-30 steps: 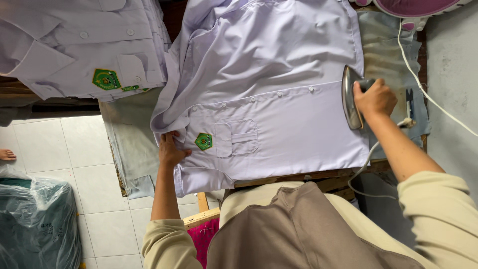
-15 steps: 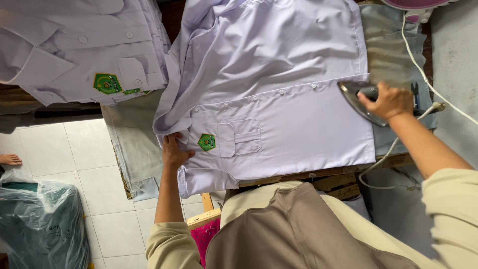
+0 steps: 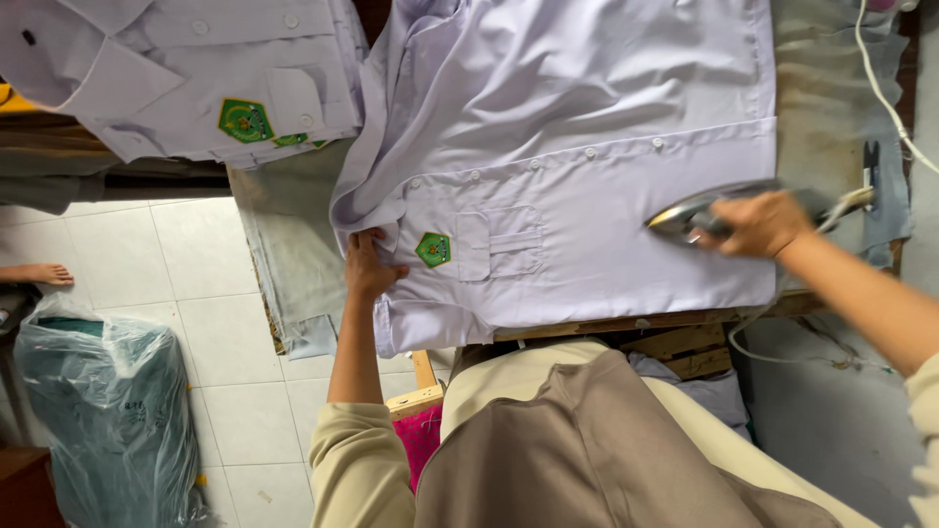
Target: The person irons a light purple shirt on a table, smoothing the fabric and moving the iron across the front and sleeves. They also button the shirt's pocket flap and adjust the garment's position on the table.
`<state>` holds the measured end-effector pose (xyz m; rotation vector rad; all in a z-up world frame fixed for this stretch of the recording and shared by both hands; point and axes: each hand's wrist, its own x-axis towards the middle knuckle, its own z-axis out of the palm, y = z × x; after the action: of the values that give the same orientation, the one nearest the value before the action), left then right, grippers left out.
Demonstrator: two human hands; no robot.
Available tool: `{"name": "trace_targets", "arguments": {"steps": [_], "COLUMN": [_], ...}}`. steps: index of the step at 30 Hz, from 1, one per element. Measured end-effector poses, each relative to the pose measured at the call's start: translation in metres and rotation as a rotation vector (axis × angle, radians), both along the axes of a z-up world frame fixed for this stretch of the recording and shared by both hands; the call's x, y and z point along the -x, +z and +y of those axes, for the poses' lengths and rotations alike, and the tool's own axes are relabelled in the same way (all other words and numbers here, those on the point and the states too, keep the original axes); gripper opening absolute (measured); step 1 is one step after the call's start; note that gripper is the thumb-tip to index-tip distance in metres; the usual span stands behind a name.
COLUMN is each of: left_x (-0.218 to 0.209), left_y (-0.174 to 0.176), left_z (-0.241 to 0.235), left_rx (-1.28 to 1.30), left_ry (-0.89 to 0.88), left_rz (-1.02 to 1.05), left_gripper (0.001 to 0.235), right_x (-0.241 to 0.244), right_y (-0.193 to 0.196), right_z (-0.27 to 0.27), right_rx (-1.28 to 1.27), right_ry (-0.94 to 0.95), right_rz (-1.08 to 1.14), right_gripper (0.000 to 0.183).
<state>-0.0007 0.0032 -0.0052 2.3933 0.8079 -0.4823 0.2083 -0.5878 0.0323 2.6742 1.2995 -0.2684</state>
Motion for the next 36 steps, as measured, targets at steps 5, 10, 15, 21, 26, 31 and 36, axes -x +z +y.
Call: {"name": "trace_targets", "arguments": {"steps": [5, 10, 15, 21, 26, 31, 36], "left_x": [-0.001, 0.003, 0.005, 0.014, -0.003, -0.041, -0.07], "left_y": [0.013, 0.025, 0.025, 0.013, 0.029, 0.014, -0.031], "left_z": [-0.001, -0.002, 0.003, -0.005, -0.018, -0.009, -0.047], "left_rx": [0.036, 0.054, 0.07, -0.009, -0.349, -0.504, -0.192], "left_ry": [0.0, -0.021, -0.051, -0.15, -0.281, -0.336, -0.444], "left_rz": [0.025, -0.034, -0.091, -0.245, -0.69, -0.747, -0.939], "left_gripper": [0.077, 0.075, 0.074, 0.043, 0.038, 0.059, 0.012], "right_x": [0.113, 0.13, 0.098, 0.125, 0.181, 0.133, 0.056], "right_y": [-0.001, 0.014, 0.023, 0.029, 0.009, 0.003, -0.006], "right_z": [0.092, 0.098, 0.065, 0.161, 0.261, 0.313, 0.353], "right_rx": [-0.251, -0.319, -0.074, -0.03, -0.057, -0.096, -0.131], "right_ry": [0.157, 0.155, -0.29, -0.715, -0.616, -0.681, -0.807], "right_rz": [-0.062, -0.089, -0.255, -0.003, -0.018, -0.059, -0.042], "right_gripper": [0.039, 0.039, 0.055, 0.061, 0.055, 0.052, 0.053]}}
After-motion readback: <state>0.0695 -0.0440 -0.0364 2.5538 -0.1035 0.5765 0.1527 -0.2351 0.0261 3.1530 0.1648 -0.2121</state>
